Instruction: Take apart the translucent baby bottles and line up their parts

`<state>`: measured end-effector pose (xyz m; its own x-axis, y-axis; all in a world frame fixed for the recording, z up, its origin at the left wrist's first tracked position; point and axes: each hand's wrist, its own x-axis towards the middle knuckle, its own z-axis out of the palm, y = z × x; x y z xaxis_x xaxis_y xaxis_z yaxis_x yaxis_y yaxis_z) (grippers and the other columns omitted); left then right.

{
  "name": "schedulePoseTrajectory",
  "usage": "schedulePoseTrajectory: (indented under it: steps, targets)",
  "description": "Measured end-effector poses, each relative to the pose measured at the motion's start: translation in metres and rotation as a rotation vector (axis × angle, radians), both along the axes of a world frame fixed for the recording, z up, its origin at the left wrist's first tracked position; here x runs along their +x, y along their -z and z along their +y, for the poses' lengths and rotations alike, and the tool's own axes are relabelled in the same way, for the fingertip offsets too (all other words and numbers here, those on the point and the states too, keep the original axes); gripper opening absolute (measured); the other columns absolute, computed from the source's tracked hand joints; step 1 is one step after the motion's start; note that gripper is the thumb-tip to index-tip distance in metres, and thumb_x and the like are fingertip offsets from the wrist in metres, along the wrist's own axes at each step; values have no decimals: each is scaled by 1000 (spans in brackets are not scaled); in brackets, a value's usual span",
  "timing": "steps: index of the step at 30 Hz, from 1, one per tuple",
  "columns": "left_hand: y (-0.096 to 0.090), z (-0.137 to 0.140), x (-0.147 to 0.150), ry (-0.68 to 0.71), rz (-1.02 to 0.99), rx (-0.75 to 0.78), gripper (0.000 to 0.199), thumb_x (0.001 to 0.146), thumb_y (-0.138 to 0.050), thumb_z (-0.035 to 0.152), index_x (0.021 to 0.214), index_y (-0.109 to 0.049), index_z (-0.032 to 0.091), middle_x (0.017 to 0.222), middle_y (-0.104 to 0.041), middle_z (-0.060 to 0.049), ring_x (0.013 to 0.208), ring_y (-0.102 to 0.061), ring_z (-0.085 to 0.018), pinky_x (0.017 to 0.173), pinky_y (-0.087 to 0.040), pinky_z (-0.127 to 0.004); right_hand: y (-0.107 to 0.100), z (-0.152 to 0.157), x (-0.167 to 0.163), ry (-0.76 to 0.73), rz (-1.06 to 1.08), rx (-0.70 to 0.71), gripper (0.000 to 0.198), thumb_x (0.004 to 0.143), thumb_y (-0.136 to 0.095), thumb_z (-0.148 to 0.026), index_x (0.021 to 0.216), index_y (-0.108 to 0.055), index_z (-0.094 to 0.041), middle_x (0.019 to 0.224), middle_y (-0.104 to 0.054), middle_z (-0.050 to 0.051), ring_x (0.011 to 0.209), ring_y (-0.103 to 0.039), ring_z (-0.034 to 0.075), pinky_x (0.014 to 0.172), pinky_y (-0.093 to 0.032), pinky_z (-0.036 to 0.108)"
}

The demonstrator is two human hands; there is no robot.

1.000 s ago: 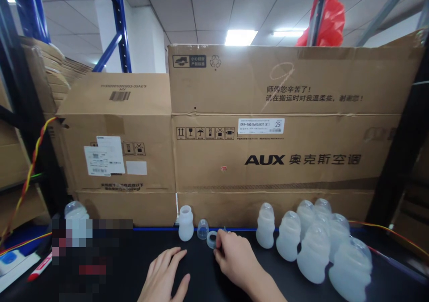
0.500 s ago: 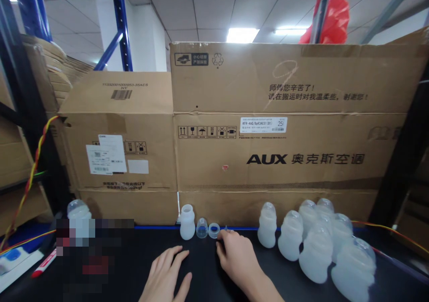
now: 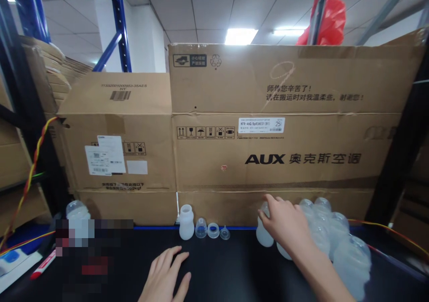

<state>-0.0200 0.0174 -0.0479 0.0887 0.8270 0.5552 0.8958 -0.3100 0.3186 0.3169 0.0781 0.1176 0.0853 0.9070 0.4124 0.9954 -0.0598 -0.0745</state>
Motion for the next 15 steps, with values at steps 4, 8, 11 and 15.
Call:
schedulePoseTrajectory:
  steps: [4, 8, 11, 15]
  targets:
    - [-12, -1, -2, 69, -17, -50, 30, 91, -66, 32, 119, -76, 30, 127, -77, -9, 119, -71, -32, 101, -58, -51, -3, -5, -8, -44, 42, -36, 18, 92, -64, -28, 106, -71, -20, 103, -80, 13, 97, -75, 33, 76, -41, 38]
    - [-21, -5, 4, 100, -131, 35, 36, 92, -65, 35, 128, -68, 29, 125, -76, -8, 115, -73, -29, 98, -61, -45, -15, -22, -36, -184, 169, -86, 19, 93, -66, -39, 104, -71, -24, 102, -80, 9, 96, -74, 32, 71, -41, 36]
    - [-22, -10, 15, 71, -234, 169, 46, 91, -66, 41, 135, -61, 29, 132, -72, -9, 120, -70, -31, 102, -58, -47, -17, -41, -69, -345, 272, -91, 18, 91, -68, -37, 104, -70, -25, 104, -78, 7, 98, -73, 31, 75, -43, 35]
    - [-19, -15, 20, 109, -319, 199, 57, 92, -64, 55, 142, -55, 29, 141, -66, -11, 127, -66, -33, 108, -56, -47, -2, -66, -117, -614, 449, -177, 21, 86, -70, -36, 104, -71, -26, 105, -78, 5, 95, -74, 30, 77, -47, 35]
